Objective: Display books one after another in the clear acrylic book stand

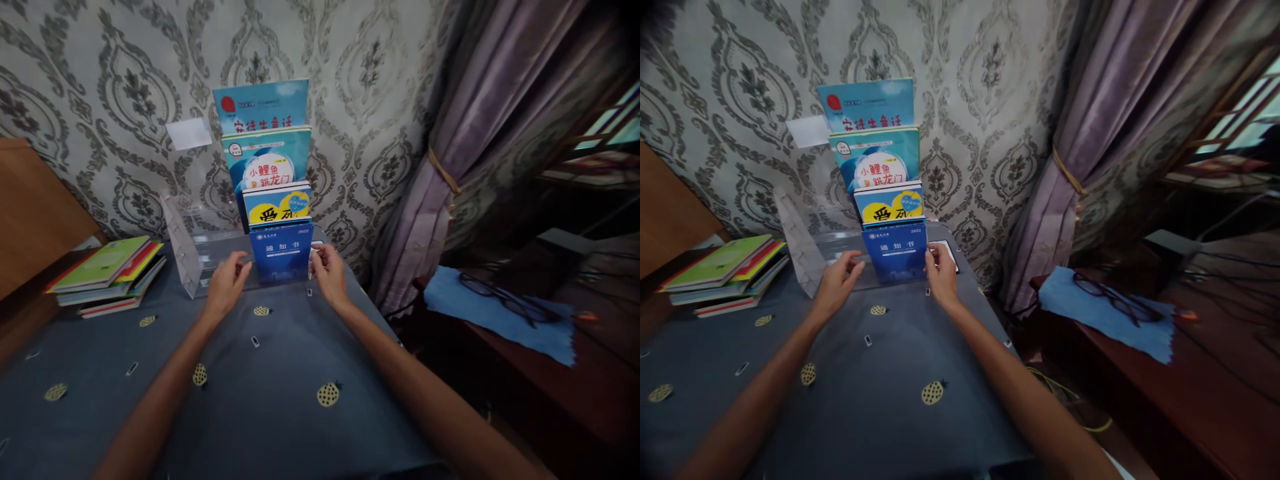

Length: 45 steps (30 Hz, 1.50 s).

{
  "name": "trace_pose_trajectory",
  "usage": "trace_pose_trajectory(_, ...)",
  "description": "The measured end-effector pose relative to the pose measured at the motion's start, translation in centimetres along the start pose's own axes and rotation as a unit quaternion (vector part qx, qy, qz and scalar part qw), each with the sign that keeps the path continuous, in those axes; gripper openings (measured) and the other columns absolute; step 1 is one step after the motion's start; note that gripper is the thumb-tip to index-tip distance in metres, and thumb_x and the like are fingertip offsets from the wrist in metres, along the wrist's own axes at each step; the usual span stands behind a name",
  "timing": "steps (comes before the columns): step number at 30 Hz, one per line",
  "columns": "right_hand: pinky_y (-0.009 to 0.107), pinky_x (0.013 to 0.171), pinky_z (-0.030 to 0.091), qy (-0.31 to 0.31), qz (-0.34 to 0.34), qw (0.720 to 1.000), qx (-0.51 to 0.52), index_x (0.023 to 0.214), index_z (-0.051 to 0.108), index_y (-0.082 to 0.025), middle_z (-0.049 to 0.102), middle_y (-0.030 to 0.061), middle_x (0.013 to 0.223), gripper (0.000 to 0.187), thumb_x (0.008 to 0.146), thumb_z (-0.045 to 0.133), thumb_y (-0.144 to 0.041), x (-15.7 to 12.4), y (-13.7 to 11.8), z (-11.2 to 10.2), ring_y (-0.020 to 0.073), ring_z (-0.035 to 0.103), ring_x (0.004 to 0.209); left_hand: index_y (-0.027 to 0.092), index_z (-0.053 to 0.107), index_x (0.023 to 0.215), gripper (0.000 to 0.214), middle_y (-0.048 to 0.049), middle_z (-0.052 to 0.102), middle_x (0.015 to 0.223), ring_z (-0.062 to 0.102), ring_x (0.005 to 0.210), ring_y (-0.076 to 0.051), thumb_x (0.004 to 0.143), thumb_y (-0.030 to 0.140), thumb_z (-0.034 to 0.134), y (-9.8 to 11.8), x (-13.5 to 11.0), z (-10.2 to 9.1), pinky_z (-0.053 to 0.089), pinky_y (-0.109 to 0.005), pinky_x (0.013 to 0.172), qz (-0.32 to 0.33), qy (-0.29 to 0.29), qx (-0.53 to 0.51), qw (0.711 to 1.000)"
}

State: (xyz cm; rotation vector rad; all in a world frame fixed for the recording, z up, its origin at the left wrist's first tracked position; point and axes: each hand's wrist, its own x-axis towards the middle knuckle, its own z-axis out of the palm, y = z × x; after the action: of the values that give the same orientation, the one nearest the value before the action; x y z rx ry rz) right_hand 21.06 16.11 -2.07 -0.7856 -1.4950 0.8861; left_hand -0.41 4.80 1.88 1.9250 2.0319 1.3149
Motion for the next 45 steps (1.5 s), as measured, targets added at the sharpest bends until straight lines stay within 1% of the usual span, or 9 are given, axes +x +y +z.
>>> trace_pose_trajectory(3,0.029,0.055,0.047,-0.019,0.005,1.000,0.006,0.096,0.056,-0.022,0.058,0.0000,0.076,0.022,0.086,0.052,-0.041,0.1,0.1,0.0,0.0166,0.056,0.060,0.022,0.059,0.103,0.023,-0.0016,0.066,0.082,0.060,0.068,-0.017,0.092,0.039,0.048,-0.3,0.9,1.8,0.045,-0.029,0.067,-0.012,0.008,-0.024,1.000)
trace_pose_trajectory(7,0.029,0.055,0.046,-0.033,0.008,0.999,0.012,0.086,0.054,-0.022,0.057,-0.0005,0.071,0.019,0.085,0.051,-0.041,0.5,0.2,0.0,0.0174,0.057,0.060,0.022,0.056,0.083,0.021,-0.0007,0.064,0.074,0.062,0.066,-0.017,0.092,0.038,0.046,-0.6,1.5,3.1,0.045,-0.029,0.066,-0.015,0.025,-0.026,0.999)
trace_pose_trajectory(13,0.030,0.057,0.047,-0.020,0.002,1.000,-0.006,0.081,0.054,-0.023,0.058,-0.0004,0.070,0.018,0.085,0.051,-0.041,1.4,0.3,-0.1,0.0178,0.057,0.058,0.023,0.050,0.076,0.025,0.0006,0.063,0.069,0.064,0.065,-0.016,0.093,0.039,0.042,-0.5,2.3,4.1,0.046,-0.026,0.064,-0.020,0.026,-0.027,0.999)
trace_pose_trajectory(24,0.030,0.058,0.048,-0.015,-0.003,1.000,-0.013,0.078,0.052,-0.024,0.057,-0.0002,0.070,0.017,0.082,0.052,-0.040,1.8,0.5,0.2,0.0182,0.056,0.061,0.023,0.050,0.076,0.027,-0.0013,0.063,0.072,0.058,0.069,-0.018,0.096,0.037,0.040,-0.2,2.1,4.2,0.036,-0.028,0.065,-0.018,0.032,0.084,0.996)
trace_pose_trajectory(29,0.031,0.061,0.048,0.014,-0.007,0.999,-0.038,0.085,0.055,-0.023,0.059,0.0007,0.072,0.013,0.082,0.055,-0.036,1.8,1.2,0.4,0.0196,0.058,0.066,0.023,0.052,0.076,0.029,-0.0018,0.062,0.071,0.056,0.068,-0.019,0.098,0.036,0.040,0.0,2.3,4.1,0.033,-0.029,0.065,-0.013,0.024,0.127,0.992)
trace_pose_trajectory(32,0.030,0.061,0.049,0.034,-0.006,0.998,-0.046,0.091,0.054,-0.023,0.060,0.0008,0.075,0.016,0.081,0.057,-0.035,1.7,1.6,0.5,0.0198,0.059,0.070,0.022,0.055,0.078,0.029,-0.0025,0.063,0.072,0.057,0.068,-0.019,0.099,0.036,0.040,0.1,2.3,3.9,0.032,-0.029,0.064,-0.017,0.021,0.152,0.988)
trace_pose_trajectory(36,0.030,0.061,0.051,0.033,-0.006,0.999,-0.032,0.088,0.052,-0.023,0.060,0.0008,0.076,0.015,0.082,0.056,-0.037,1.6,1.7,0.7,0.0187,0.059,0.068,0.022,0.057,0.079,0.030,-0.0033,0.065,0.073,0.057,0.067,-0.019,0.100,0.036,0.040,0.1,2.4,3.8,0.029,-0.029,0.062,-0.021,0.013,0.195,0.980)
trace_pose_trajectory(41,0.032,0.060,0.053,0.028,0.002,0.999,-0.017,0.089,0.051,-0.023,0.059,0.0010,0.077,0.017,0.082,0.055,-0.038,1.4,1.8,0.8,0.0188,0.059,0.066,0.023,0.058,0.080,0.030,-0.0034,0.064,0.071,0.056,0.065,-0.020,0.100,0.037,0.041,0.1,2.4,3.8,0.025,-0.030,0.060,-0.037,0.010,0.202,0.979)
trace_pose_trajectory(45,0.033,0.062,0.053,0.025,0.008,1.000,-0.016,0.092,0.049,-0.024,0.060,-0.0002,0.075,0.018,0.082,0.055,-0.038,1.3,2.1,0.8,0.0185,0.061,0.063,0.023,0.060,0.081,0.031,-0.0039,0.065,0.073,0.056,0.067,-0.020,0.101,0.038,0.041,0.1,2.4,3.8,0.026,-0.030,0.061,-0.037,0.007,0.210,0.977)
